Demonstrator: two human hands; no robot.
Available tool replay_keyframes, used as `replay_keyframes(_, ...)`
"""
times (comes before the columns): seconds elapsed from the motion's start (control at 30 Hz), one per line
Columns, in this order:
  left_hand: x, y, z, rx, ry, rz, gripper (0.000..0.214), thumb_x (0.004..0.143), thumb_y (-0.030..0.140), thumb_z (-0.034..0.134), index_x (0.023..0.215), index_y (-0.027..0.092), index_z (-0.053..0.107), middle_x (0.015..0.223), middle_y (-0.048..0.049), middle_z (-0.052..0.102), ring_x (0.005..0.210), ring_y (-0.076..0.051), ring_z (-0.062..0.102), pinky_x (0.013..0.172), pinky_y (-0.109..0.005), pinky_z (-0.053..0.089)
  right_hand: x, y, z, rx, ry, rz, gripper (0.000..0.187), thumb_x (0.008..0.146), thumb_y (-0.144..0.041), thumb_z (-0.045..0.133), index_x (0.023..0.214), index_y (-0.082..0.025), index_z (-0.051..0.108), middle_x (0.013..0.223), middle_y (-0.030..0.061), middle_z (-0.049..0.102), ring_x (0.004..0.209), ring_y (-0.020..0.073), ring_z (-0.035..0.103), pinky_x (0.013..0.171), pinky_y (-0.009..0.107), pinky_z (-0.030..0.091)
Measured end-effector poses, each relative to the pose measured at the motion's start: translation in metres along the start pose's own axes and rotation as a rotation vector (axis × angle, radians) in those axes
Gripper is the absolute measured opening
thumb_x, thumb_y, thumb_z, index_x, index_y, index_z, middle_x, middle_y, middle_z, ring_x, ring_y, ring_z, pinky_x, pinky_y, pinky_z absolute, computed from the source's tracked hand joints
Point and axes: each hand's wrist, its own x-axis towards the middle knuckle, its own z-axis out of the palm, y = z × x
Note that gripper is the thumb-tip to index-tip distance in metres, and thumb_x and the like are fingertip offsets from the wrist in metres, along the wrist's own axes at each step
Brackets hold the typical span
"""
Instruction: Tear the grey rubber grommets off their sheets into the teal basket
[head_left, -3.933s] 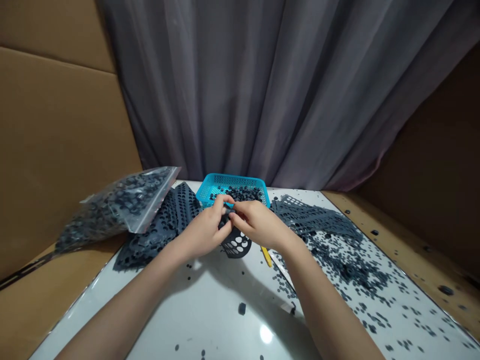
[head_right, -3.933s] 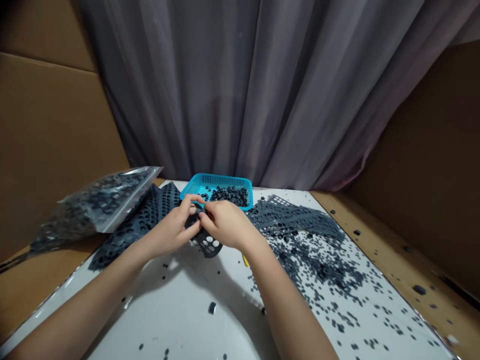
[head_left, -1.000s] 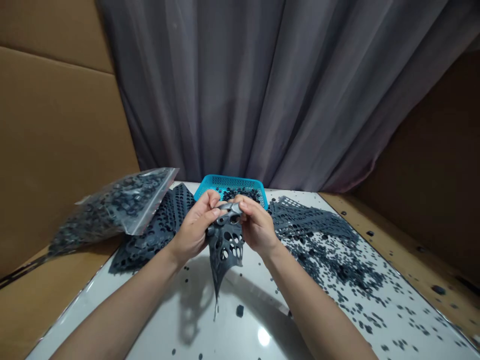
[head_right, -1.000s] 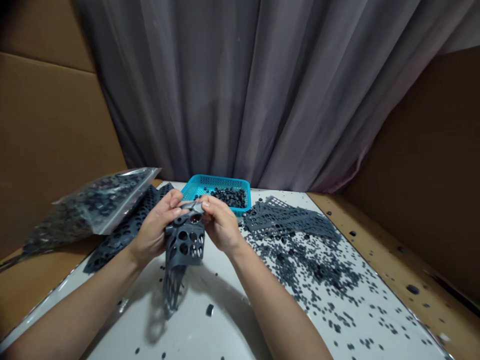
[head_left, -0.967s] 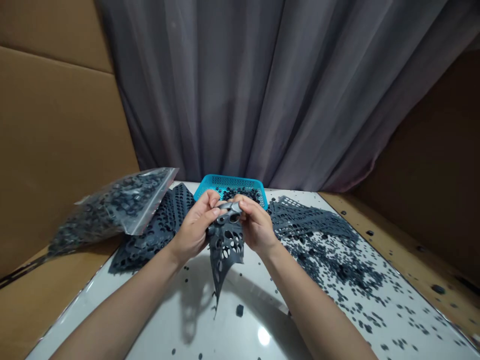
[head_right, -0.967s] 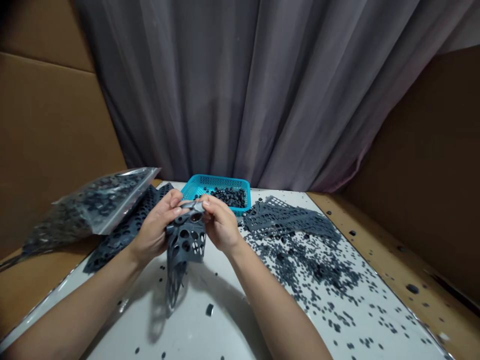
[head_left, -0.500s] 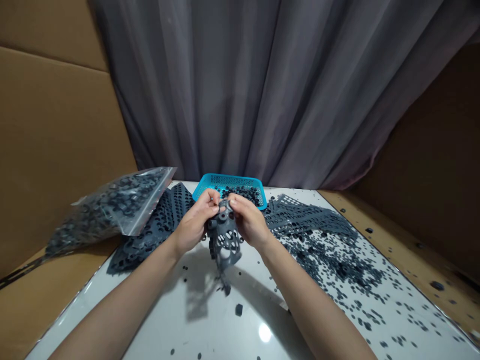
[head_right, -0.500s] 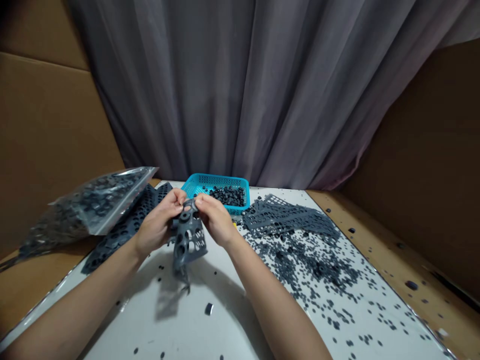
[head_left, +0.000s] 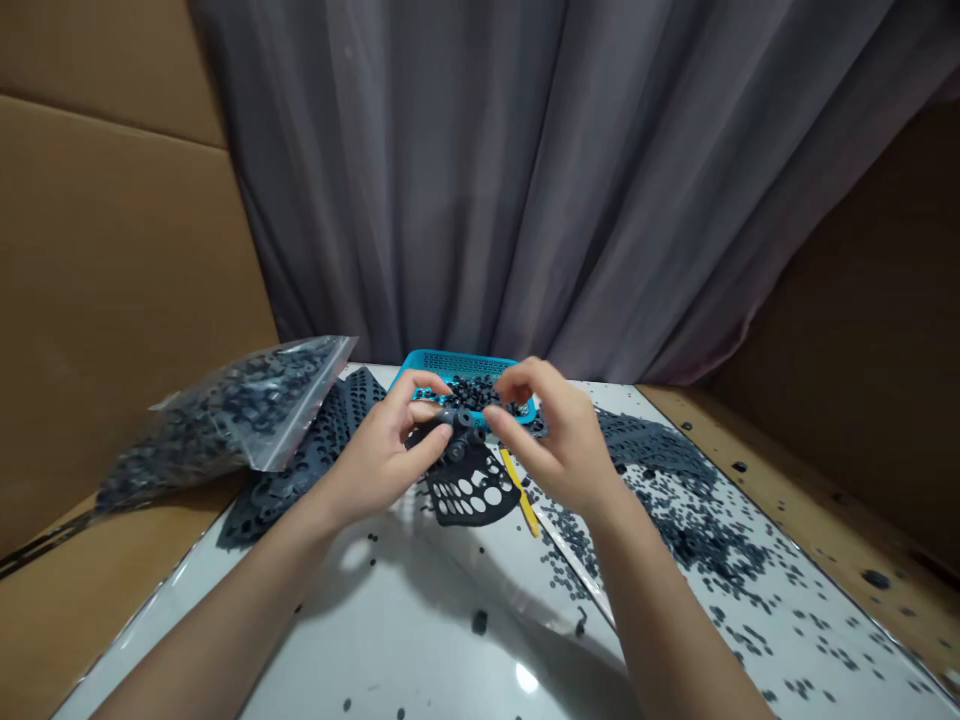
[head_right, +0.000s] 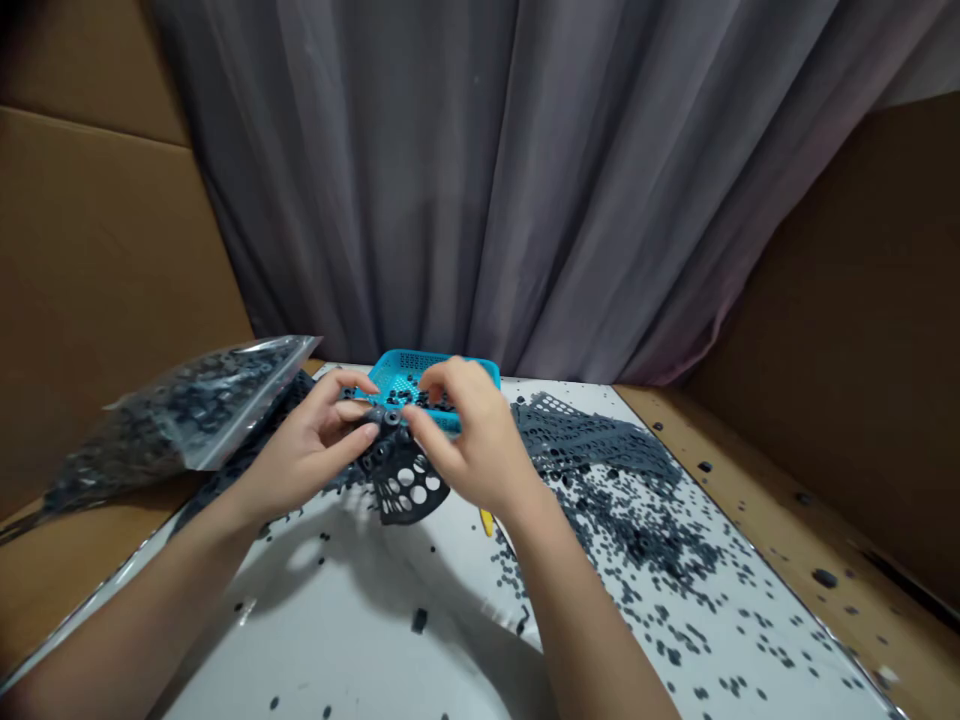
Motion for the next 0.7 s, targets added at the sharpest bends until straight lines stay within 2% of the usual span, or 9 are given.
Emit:
replay_keyframes(0.1, -0.003, 0.005, 0.001, 0.186, 0.006, 0.042, 0.025, 0.083, 0.02, 0.051, 0.107, 0.022, 0.043, 0.086, -0.0018, 0.061, 0.082, -0.016, 0.058, 0.069, -0.027, 0.042, -0.003, -0.008, -0.002, -0.076, -0.223, -0.002, 0.016, 0.085, -0.033, 0.051, 0.081, -0.018, 0.047, 0.077, 0.0023, 0.053, 0.073, 0.0147, 0.047, 0.067, 0.028, 0.036)
replay_keyframes(0.23, -0.006, 0.014, 0.0, 0.3, -0.057, 0.028, 0.023, 0.084, 0.02, 0.048, 0.107, 0.023, 0.041, 0.092, -0.0028, 0.06, 0.088, -0.017, 0.059, 0.07, -0.027, 0.043, -0.004, -0.01, -0.001, -0.119, -0.325, 0.053, 0.022, 0.086, -0.038, 0.049, 0.081, -0.018, 0.046, 0.076, 0.0025, 0.053, 0.068, 0.0135, 0.045, 0.061, 0.027, 0.034)
replay_keyframes(0.37, -0.008, 0.022, -0.001, 0.359, -0.167, -0.009, 0.023, 0.085, 0.02, 0.046, 0.107, 0.023, 0.041, 0.082, 0.0001, 0.06, 0.074, -0.015, 0.057, 0.064, -0.026, 0.041, -0.003, -0.008, -0.002, -0.078, -0.44, 0.024, 0.015, 0.088, -0.029, 0.045, 0.079, -0.018, 0.047, 0.074, 0.0013, 0.051, 0.065, 0.0123, 0.043, 0.059, 0.026, 0.031)
replay_keyframes(0.47, -0.008, 0.021, -0.003, 0.323, -0.223, -0.044, 0.019, 0.084, 0.023, 0.048, 0.103, 0.023, 0.043, 0.076, 0.0016, 0.058, 0.066, -0.013, 0.052, 0.062, -0.025, 0.039, -0.004, -0.005, 0.002, 0.01, -0.498, 0.039, 0.016, 0.088, -0.02, 0.041, 0.073, -0.018, 0.045, 0.068, -0.0006, 0.047, 0.059, 0.0109, 0.038, 0.056, 0.026, 0.028)
replay_keyframes(0.57, -0.004, 0.01, -0.004, 0.088, -0.216, -0.055, 0.016, 0.083, 0.027, 0.052, 0.096, 0.022, 0.044, 0.067, 0.0033, 0.052, 0.062, -0.012, 0.048, 0.058, -0.023, 0.036, -0.004, 0.001, 0.014, 0.254, -0.46, 0.05, 0.023, 0.088, -0.021, 0.039, 0.065, -0.018, 0.041, 0.061, -0.0029, 0.04, 0.055, 0.0099, 0.033, 0.055, 0.025, 0.026)
replay_keyframes(0.63, 0.0, -0.002, -0.001, -0.21, -0.186, -0.071, 0.018, 0.083, 0.029, 0.055, 0.093, 0.023, 0.041, 0.064, 0.0054, 0.047, 0.056, -0.009, 0.043, 0.055, -0.021, 0.035, -0.005, 0.005, 0.028, 0.518, -0.351, 0.123, 0.027, 0.087, -0.026, 0.041, 0.062, -0.018, 0.038, 0.058, -0.004, 0.034, 0.054, 0.0094, 0.031, 0.053, 0.024, 0.026)
replay_keyframes(0.7, 0.005, -0.014, 0.005, -0.484, -0.114, -0.048, 0.023, 0.08, 0.028, 0.059, 0.087, 0.023, 0.038, 0.064, 0.0069, 0.042, 0.053, -0.007, 0.04, 0.054, -0.018, 0.035, -0.006, 0.006, 0.046, 0.797, -0.181, 0.264, 0.027, 0.084, -0.031, 0.044, 0.061, -0.019, 0.037, 0.057, -0.0044, 0.03, 0.053, 0.009, 0.029, 0.051, 0.023, 0.027)
